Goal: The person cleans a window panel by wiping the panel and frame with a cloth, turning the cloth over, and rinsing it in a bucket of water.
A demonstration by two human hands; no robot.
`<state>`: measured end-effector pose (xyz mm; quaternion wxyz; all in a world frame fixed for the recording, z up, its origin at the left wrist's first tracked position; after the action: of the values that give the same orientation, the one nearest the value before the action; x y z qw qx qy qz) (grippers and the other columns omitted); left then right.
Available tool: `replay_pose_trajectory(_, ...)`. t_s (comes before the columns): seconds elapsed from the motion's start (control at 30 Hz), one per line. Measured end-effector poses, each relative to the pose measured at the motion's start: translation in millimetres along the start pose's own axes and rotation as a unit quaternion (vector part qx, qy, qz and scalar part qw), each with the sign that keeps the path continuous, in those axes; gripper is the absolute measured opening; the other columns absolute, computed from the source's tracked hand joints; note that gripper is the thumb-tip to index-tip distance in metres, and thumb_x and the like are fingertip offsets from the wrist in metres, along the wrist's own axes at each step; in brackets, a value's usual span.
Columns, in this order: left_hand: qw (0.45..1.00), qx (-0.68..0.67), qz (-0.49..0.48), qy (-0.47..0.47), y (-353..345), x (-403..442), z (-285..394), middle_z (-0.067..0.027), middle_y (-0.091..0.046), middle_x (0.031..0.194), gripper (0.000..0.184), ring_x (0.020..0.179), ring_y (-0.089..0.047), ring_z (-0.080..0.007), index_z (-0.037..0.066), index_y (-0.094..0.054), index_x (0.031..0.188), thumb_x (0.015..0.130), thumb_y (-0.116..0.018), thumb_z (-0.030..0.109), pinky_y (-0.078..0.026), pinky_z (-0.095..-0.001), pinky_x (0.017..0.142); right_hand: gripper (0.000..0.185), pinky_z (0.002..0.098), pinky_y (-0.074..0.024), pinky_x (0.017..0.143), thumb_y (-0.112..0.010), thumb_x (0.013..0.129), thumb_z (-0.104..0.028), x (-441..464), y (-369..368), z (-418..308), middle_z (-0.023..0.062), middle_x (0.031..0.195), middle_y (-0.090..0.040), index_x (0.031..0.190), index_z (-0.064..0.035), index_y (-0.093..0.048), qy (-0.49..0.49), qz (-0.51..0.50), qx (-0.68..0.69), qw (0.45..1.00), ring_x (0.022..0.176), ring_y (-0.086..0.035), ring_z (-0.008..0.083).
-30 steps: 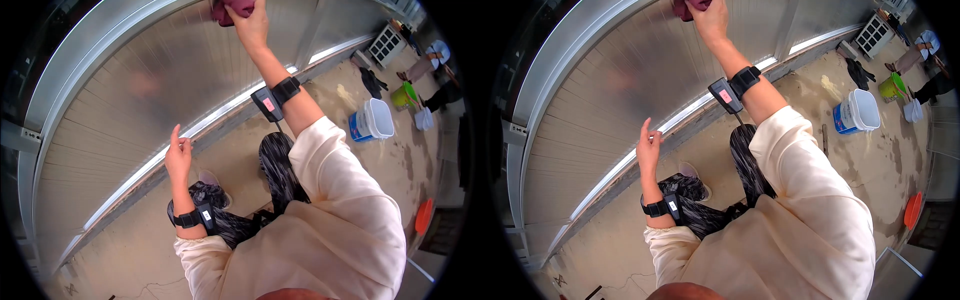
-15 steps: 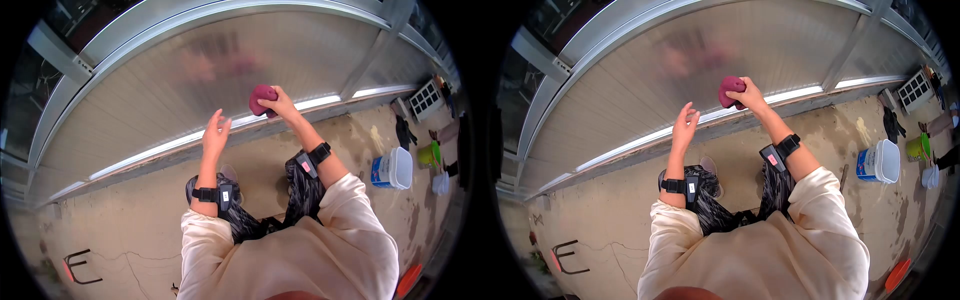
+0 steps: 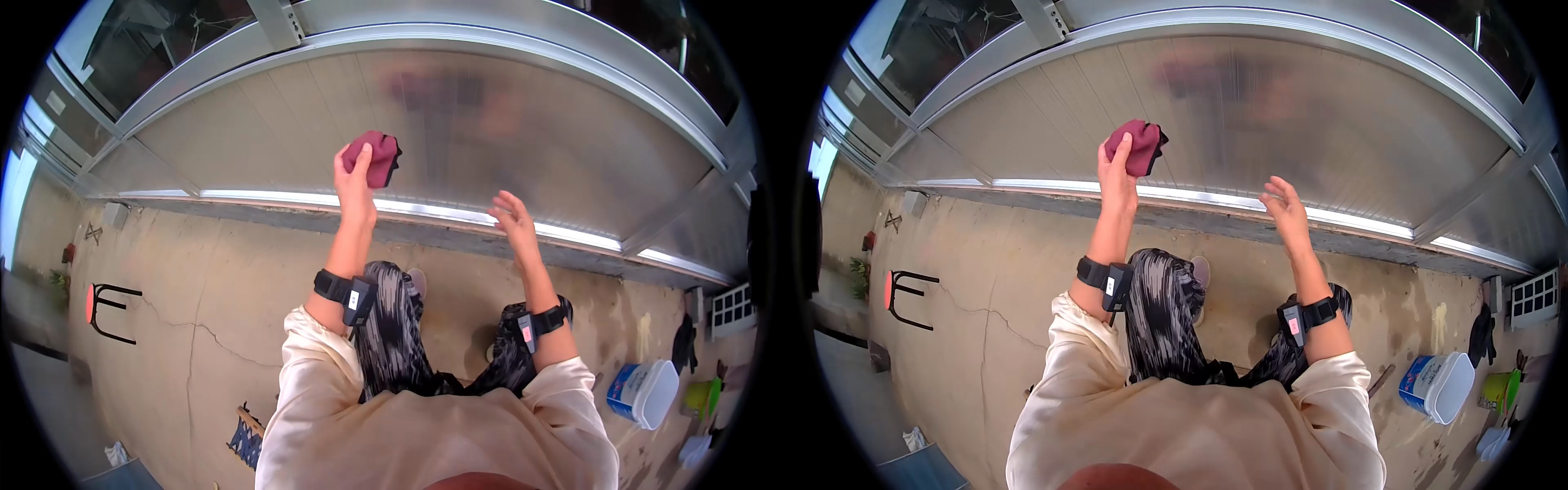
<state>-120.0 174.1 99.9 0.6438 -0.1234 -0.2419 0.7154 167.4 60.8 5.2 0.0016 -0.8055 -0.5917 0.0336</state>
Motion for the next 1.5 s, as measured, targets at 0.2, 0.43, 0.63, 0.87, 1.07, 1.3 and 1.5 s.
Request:
replay_pose_trajectory(0.2, 0.817, 0.350, 0.122, -0.442, -41, 53, 132, -0.0101, -0.046, 0.110, 0.039, 0.102, -0.049, -0.0243, 0.006, -0.049, 0.106, 0.073, -0.071, 0.009, -0.043, -0.0347, 0.084, 0.040, 0.0243, -0.0450, 0.072, -0.054, 0.087, -0.013, -13, -10, -3, 0.0103, 0.118, -0.055, 0.125, -0.0053, -0.044, 0.021, -0.032, -0.025, 0.999, 0.092, -0.060, 0.0152)
replay_pose_trajectory(0.43, 0.705, 0.458, 0.112, -0.530, -56, 63, 91, -0.0096, -0.050, 0.104, 0.030, 0.098, -0.050, -0.0298, 0.011, -0.059, 0.092, 0.065, -0.071, 0.003, -0.042, -0.0380, 0.085, 0.034, 0.0226, -0.0448, 0.070, -0.053, 0.087, -0.011, -13, -18, 1, 0.0087, 0.109, -0.059, 0.120, -0.0030, -0.049, 0.065, -0.062, -0.050, 0.995, 0.087, -0.060, 0.0133)
replay_pose_trajectory(0.63, 0.701, 0.534, 0.015, -0.473, -51, 54, 61, -0.0081, -0.051, 0.102, 0.034, 0.098, -0.049, -0.0306, 0.013, -0.060, 0.093, 0.063, -0.069, 0.000, -0.043, -0.0386, 0.082, 0.029, 0.0240, -0.0466, 0.076, -0.053, 0.088, -0.009, -17, -19, 4, 0.0096, 0.106, -0.061, 0.116, -0.0007, -0.052, 0.061, -0.085, -0.077, 0.992, 0.086, -0.061, 0.0138)
replay_pose_trajectory(0.87, 0.658, 0.516, 0.051, -0.545, -107, 28, 80, -0.0036, -0.053, 0.095, 0.032, 0.093, -0.052, -0.0268, 0.016, -0.061, 0.092, 0.063, -0.069, 0.003, -0.045, -0.0363, 0.077, 0.027, 0.0259, -0.0484, 0.077, -0.053, 0.088, -0.008, -26, -6, -9, 0.0106, 0.102, -0.062, 0.113, 0.0006, -0.054, 0.065, -0.057, -0.101, 0.991, 0.086, -0.062, 0.0150)
replay_pose_trajectory(1.07, 0.666, 0.629, -0.083, -0.393, -63, 24, -8, -0.0015, -0.052, 0.094, 0.034, 0.093, -0.052, -0.0246, 0.018, -0.060, 0.090, 0.062, -0.070, 0.003, -0.049, -0.0370, 0.073, 0.025, 0.0259, -0.0488, 0.077, -0.053, 0.087, -0.007, -26, -16, -10, 0.0095, 0.100, -0.062, 0.111, 0.0007, -0.055, 0.078, -0.086, -0.101, 0.988, 0.086, -0.062, 0.0148)
replay_pose_trajectory(1.3, 0.637, 0.501, 0.051, -0.583, -144, 14, 99, -0.0024, -0.053, 0.093, 0.030, 0.089, -0.053, -0.0253, 0.017, -0.061, 0.088, 0.063, -0.068, 0.003, -0.048, -0.0355, 0.069, 0.026, 0.0266, -0.0501, 0.074, -0.053, 0.085, -0.007, -28, 6, -16, 0.0100, 0.096, -0.065, 0.109, -0.0018, -0.057, 0.084, -0.037, -0.101, 0.991, 0.081, -0.064, 0.0149)
replay_pose_trajectory(1.5, 0.619, 0.591, -0.012, -0.518, -102, 11, 19, 0.0000, -0.052, 0.090, 0.031, 0.088, -0.053, -0.0229, 0.019, -0.060, 0.088, 0.063, -0.067, 0.002, -0.049, -0.0356, 0.067, 0.025, 0.0273, -0.0502, 0.073, -0.055, 0.084, -0.010, -28, -1, -19, 0.0092, 0.094, -0.066, 0.108, -0.0041, -0.059, 0.092, -0.050, -0.119, 0.987, 0.079, -0.063, 0.0152)
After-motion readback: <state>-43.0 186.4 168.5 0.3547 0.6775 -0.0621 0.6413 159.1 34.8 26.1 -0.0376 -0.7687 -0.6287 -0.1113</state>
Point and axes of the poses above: each hand's wrist, its own x-axis towards the middle knuckle, its own y-axis out of the back of the hand, z = x × y, the point moved 9 cm from there along x, towards the middle knuckle
